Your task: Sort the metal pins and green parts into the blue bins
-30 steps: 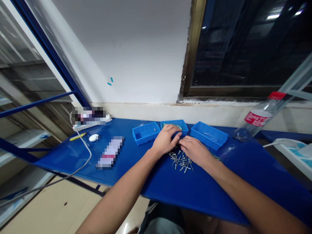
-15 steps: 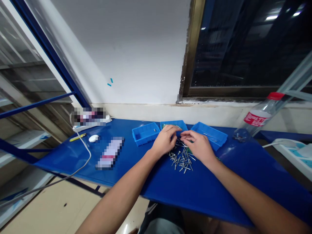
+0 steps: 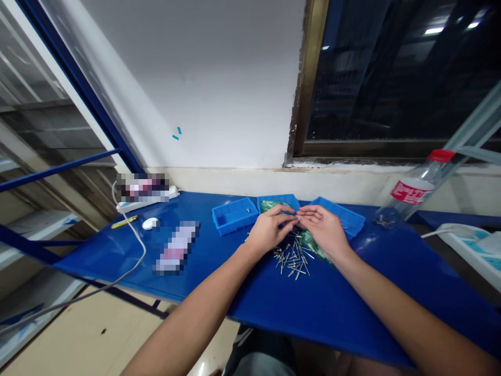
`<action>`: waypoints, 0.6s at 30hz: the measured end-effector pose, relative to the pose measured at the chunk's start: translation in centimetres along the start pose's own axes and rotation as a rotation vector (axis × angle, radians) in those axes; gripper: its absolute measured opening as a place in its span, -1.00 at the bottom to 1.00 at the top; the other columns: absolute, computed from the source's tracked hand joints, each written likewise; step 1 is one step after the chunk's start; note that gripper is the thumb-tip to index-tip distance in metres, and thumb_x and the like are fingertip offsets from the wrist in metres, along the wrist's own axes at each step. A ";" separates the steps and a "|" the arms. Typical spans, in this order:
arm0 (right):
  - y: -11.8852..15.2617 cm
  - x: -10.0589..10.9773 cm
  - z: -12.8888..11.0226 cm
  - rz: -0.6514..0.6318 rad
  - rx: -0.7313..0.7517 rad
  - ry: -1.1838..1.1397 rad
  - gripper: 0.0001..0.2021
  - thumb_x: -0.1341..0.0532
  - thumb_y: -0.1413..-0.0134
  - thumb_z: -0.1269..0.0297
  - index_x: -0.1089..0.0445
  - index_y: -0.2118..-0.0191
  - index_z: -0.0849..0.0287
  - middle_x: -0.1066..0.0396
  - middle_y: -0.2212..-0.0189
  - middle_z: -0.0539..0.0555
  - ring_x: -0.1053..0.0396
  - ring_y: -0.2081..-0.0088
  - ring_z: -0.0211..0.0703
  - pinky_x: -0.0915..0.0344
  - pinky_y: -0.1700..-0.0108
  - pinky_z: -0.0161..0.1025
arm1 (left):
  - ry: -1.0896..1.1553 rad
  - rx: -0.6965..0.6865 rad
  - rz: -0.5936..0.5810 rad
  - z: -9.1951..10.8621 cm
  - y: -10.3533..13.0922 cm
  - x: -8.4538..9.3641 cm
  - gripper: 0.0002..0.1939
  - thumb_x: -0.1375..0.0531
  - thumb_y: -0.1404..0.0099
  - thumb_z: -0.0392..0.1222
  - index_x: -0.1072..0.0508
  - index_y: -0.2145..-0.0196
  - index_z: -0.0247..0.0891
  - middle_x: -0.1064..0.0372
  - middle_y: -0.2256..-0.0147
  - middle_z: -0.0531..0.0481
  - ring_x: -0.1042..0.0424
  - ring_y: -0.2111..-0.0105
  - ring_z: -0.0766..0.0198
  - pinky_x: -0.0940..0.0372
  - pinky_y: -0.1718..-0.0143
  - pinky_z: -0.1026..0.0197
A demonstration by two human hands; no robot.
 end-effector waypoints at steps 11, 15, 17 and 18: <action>0.5 -0.5 -0.9 -0.032 -0.088 -0.072 -0.65 -0.50 0.02 0.03 -0.48 0.22 0.13 -0.58 0.24 0.13 -0.62 0.12 0.04 -0.59 -0.03 0.05 | 0.052 0.183 -0.061 0.3 -0.2 0.2 -0.80 -0.20 -0.45 -0.23 -0.59 0.06 -0.29 -0.64 0.14 -0.11 -0.62 0.22 0.21 -0.51 0.12 0.17; 0.4 -0.3 -0.9 -0.051 -0.116 -0.068 -0.68 -0.51 0.05 0.08 -0.48 0.26 0.12 -0.59 0.30 0.12 -0.63 0.18 0.02 -0.59 -0.04 0.07 | 0.051 0.219 -0.068 -0.1 0.0 -0.1 -0.81 -0.20 -0.44 -0.27 -0.60 0.07 -0.27 -0.65 0.17 -0.10 -0.63 0.25 0.22 -0.49 0.17 0.22; 0.4 -0.1 -0.9 -0.066 -0.115 -0.045 -0.68 -0.51 0.07 0.09 -0.49 0.26 0.12 -0.60 0.32 0.11 -0.63 0.22 0.00 -0.57 -0.05 0.08 | 0.074 0.225 -0.053 -0.4 0.0 -0.3 -0.82 -0.23 -0.43 -0.27 -0.61 0.07 -0.26 -0.65 0.18 -0.08 -0.63 0.25 0.22 -0.49 0.17 0.23; 0.4 0.0 -0.9 -0.070 -0.108 -0.029 -0.68 -0.51 0.08 0.09 -0.50 0.27 0.12 -0.60 0.33 0.11 -0.63 0.22 0.00 -0.57 -0.05 0.07 | 0.091 0.229 -0.043 -0.5 0.0 -0.3 -0.82 -0.23 -0.43 -0.27 -0.61 0.07 -0.26 -0.66 0.19 -0.08 -0.63 0.25 0.22 -0.50 0.17 0.23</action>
Point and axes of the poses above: each hand's wrist, its own y-axis away from the middle knuckle, its own x-axis out of the back of the hand, z = x × y, the point moved 1 cm from there along -y, towards the middle knuckle
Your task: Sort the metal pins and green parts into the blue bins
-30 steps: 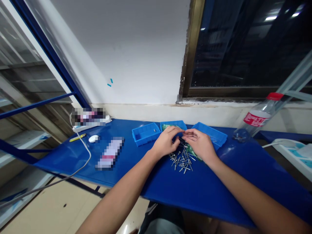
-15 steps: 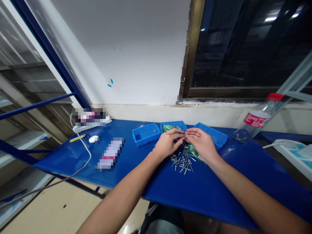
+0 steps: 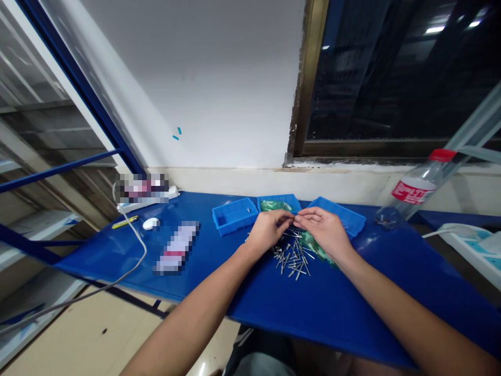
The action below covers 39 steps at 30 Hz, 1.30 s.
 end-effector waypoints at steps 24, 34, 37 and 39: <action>0.0 -0.1 0.4 -0.059 0.230 0.459 -0.82 -0.31 -0.06 0.24 -0.50 0.18 0.10 -0.55 0.32 0.08 -0.51 0.32 -0.10 -0.49 0.24 -0.16 | 0.042 -0.032 0.036 0.7 -0.1 0.6 -0.71 -0.22 -0.44 -0.25 -0.50 -0.09 -0.26 -0.57 0.00 -0.15 -0.62 0.17 0.25 -0.50 0.02 0.17; 0.5 0.0 -1.0 -0.084 0.325 0.566 -0.85 -0.28 -0.19 0.20 -0.56 0.16 0.01 -0.60 0.12 0.10 -0.58 0.28 -0.04 -0.53 0.16 -0.08 | 0.038 0.117 -0.070 0.9 0.0 0.9 -0.71 -0.20 -0.49 -0.06 -0.66 0.03 -0.23 -0.67 0.16 -0.07 -0.63 0.28 0.19 -0.45 0.21 0.24; 0.4 0.1 -0.5 -0.050 0.297 0.496 -0.80 -0.28 -0.21 0.15 -0.54 0.10 0.04 -0.62 0.15 0.13 -0.59 0.19 0.03 -0.55 0.10 -0.03 | 0.071 0.162 -0.042 0.4 -0.1 0.6 -0.75 -0.27 -0.43 -0.12 -0.66 0.04 -0.26 -0.67 0.16 -0.09 -0.65 0.26 0.16 -0.50 0.20 0.21; 0.2 0.1 -0.1 -0.035 0.279 0.476 -0.79 -0.30 -0.20 0.12 -0.52 0.11 0.08 -0.62 0.20 0.14 -0.59 0.16 0.05 -0.55 0.09 -0.02 | 0.085 0.158 -0.037 0.2 -0.1 0.5 -0.79 -0.30 -0.38 -0.20 -0.66 0.07 -0.28 -0.67 0.16 -0.10 -0.66 0.25 0.17 -0.52 0.16 0.19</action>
Point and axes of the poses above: each hand's wrist, its own y-axis away from the middle knuckle, its own x-axis out of the back of the hand, z = x × y, the point moved 1 cm from there along -y, towards the middle knuckle
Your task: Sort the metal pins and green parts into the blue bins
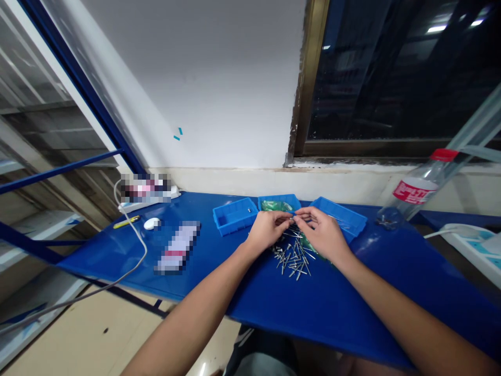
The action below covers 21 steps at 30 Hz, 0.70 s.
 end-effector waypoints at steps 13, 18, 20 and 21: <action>0.0 0.1 -0.2 0.017 0.006 0.010 -0.74 -0.35 -0.14 0.15 -0.49 0.07 0.08 -0.60 0.22 0.15 -0.57 0.19 0.02 -0.54 0.11 -0.03 | 0.166 -0.038 0.001 0.1 0.0 0.2 -0.75 -0.25 -0.39 -0.26 -0.61 0.01 -0.25 -0.66 0.10 -0.08 -0.67 0.14 0.17 -0.58 0.02 0.09; 0.1 0.3 -0.6 -0.007 0.031 -0.011 -0.72 -0.32 -0.20 0.14 -0.50 -0.01 0.02 -0.64 0.12 0.12 -0.60 0.12 0.05 -0.53 0.01 0.00 | 0.116 -0.100 0.032 0.1 -0.1 0.8 -0.71 -0.25 -0.37 -0.29 -0.57 -0.03 -0.27 -0.65 0.09 -0.11 -0.66 0.12 0.17 -0.58 0.02 0.09; 0.2 0.3 -0.8 -0.023 0.049 0.002 -0.73 -0.30 -0.23 0.16 -0.49 -0.03 0.01 -0.65 0.10 0.11 -0.61 0.09 0.05 -0.50 -0.04 0.02 | 0.059 -0.139 0.037 0.2 -0.1 1.2 -0.72 -0.24 -0.38 -0.30 -0.57 -0.02 -0.28 -0.64 0.08 -0.11 -0.66 0.13 0.20 -0.57 0.00 0.11; 0.2 0.2 -0.9 -0.031 0.059 0.018 -0.73 -0.29 -0.25 0.17 -0.48 -0.04 0.01 -0.65 0.09 0.11 -0.61 0.09 0.05 -0.49 -0.06 0.03 | 0.023 -0.159 0.042 0.2 -0.1 1.5 -0.72 -0.23 -0.39 -0.31 -0.57 -0.03 -0.27 -0.64 0.07 -0.12 -0.65 0.13 0.21 -0.56 0.00 0.12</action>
Point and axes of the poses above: each hand's wrist, its own y-axis away from the middle knuckle, its own x-axis out of the back of the hand, z = x × y, the point moved 1 cm from there along -y, towards the middle knuckle
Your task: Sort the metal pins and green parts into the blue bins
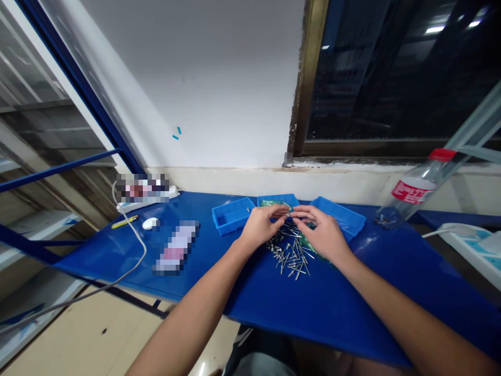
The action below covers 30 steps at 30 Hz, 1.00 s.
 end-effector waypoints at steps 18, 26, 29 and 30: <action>0.2 -0.8 1.8 -0.314 0.366 0.571 -0.82 -0.25 -0.31 0.38 -0.58 0.10 0.01 -0.60 0.18 0.13 -0.48 0.02 0.13 -0.40 -0.04 0.09 | -0.836 0.369 0.149 -1.9 0.2 4.3 -0.83 -0.15 -0.38 -0.26 -0.49 0.37 -0.23 -0.42 0.17 -0.17 -0.48 0.19 0.03 -0.38 0.20 0.09; 0.4 -1.1 0.9 -0.298 0.368 0.597 -0.77 -0.21 -0.23 0.52 -0.52 0.18 0.02 -0.59 0.23 0.10 -0.49 0.08 0.09 -0.39 0.02 0.05 | -0.704 0.167 0.209 -0.9 -0.2 4.0 -0.86 -0.13 -0.36 -0.35 -0.50 0.27 -0.24 -0.41 0.15 -0.16 -0.43 0.08 0.04 -0.36 -0.03 0.04; 0.4 -1.2 0.4 -0.245 0.376 0.548 -0.76 -0.18 -0.22 0.54 -0.49 0.19 0.04 -0.57 0.24 0.10 -0.47 0.08 0.08 -0.41 0.01 0.01 | -0.501 0.027 0.148 0.2 -0.3 3.0 -0.79 -0.09 -0.38 -0.38 -0.52 0.19 -0.25 -0.43 0.14 -0.13 -0.44 0.06 0.11 -0.36 -0.08 0.10; 0.4 -1.1 0.4 -0.217 0.378 0.532 -0.77 -0.17 -0.24 0.52 -0.48 0.18 0.04 -0.57 0.24 0.11 -0.47 0.08 0.07 -0.41 0.01 0.01 | -0.437 -0.010 0.120 0.5 -0.3 2.5 -0.77 -0.09 -0.39 -0.37 -0.54 0.16 -0.26 -0.44 0.13 -0.13 -0.45 0.06 0.13 -0.36 -0.09 0.12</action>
Point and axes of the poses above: each hand's wrist, its own y-axis away from the middle knuckle, its own x-axis out of the back of the hand, z = x × y, the point moved 1 cm from there along -y, towards the middle knuckle
